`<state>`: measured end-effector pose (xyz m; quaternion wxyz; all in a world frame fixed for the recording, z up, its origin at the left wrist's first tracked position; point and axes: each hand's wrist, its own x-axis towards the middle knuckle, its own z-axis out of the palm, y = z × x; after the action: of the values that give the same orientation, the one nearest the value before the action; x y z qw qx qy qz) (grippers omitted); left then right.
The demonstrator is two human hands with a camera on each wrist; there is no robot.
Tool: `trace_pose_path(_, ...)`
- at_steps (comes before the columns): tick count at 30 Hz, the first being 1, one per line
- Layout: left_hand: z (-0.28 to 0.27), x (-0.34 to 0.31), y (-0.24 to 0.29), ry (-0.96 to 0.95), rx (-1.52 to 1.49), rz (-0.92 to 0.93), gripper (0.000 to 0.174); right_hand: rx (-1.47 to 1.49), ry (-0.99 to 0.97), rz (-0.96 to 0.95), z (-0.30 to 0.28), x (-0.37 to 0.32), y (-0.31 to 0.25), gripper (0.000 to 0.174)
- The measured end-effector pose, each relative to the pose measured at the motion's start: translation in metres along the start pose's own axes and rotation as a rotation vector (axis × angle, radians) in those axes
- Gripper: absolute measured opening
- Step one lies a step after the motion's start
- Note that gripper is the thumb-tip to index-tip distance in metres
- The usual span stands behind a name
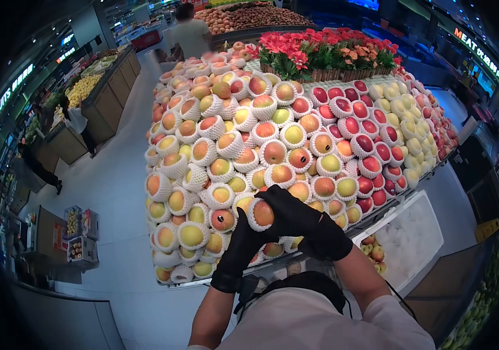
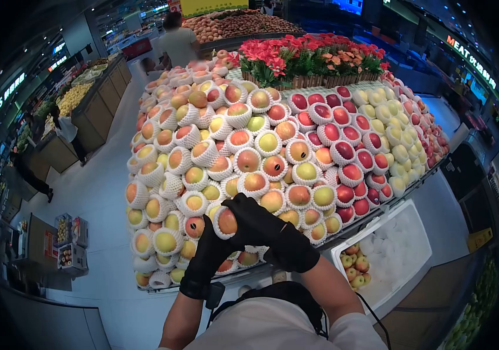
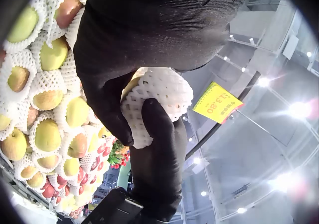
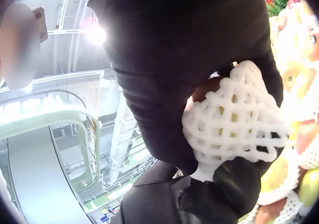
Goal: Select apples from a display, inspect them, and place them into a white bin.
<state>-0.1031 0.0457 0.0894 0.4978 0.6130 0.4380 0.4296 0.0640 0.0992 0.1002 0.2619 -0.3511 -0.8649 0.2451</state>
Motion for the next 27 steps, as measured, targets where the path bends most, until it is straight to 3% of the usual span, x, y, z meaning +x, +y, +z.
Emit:
trace_pose_path(1, -0.003, 0.003, 0.008, -0.036, 0.065, -0.067, 0.068, 0.028, 0.014, 0.0, -0.004, 0.007, 0.005, 0.087)
trace_pose_path(4, -0.018, 0.002, -0.031, -0.175, -0.158, -0.08, 0.054, 0.013, 0.091, -0.016, -0.022, 0.029, 0.015, 0.084)
trace_pose_path(6, -0.019, -0.005, -0.037, -0.059, -0.966, -0.292, 0.051, -0.04, 0.07, 0.024, -0.037, 0.047, 0.03, 0.082)
trace_pose_path(11, -0.023, -0.015, -0.049, 0.047, -0.961, -0.281, 0.072, -0.127, 0.149, -0.03, -0.054, 0.092, 0.068, 0.079)
trace_pose_path(16, -0.024, -0.026, -0.044, 0.161, -0.961, -0.301, 0.07, -0.119, 0.271, 0.014, -0.059, 0.149, 0.095, 0.083)
trace_pose_path(19, -0.026, -0.034, -0.036, 0.181, -0.927, -0.27, 0.064, -0.18, 0.333, -0.089, -0.065, 0.176, 0.101, 0.065)
trace_pose_path(22, -0.027, -0.042, -0.026, 0.245, -0.826, -0.253, 0.064, -0.248, 0.359, -0.077, -0.06, 0.207, 0.107, 0.06)
trace_pose_path(27, -0.034, -0.051, -0.026, 0.287, -0.921, -0.24, 0.063, -0.352, 0.338, -0.163, -0.041, 0.246, 0.137, 0.059)
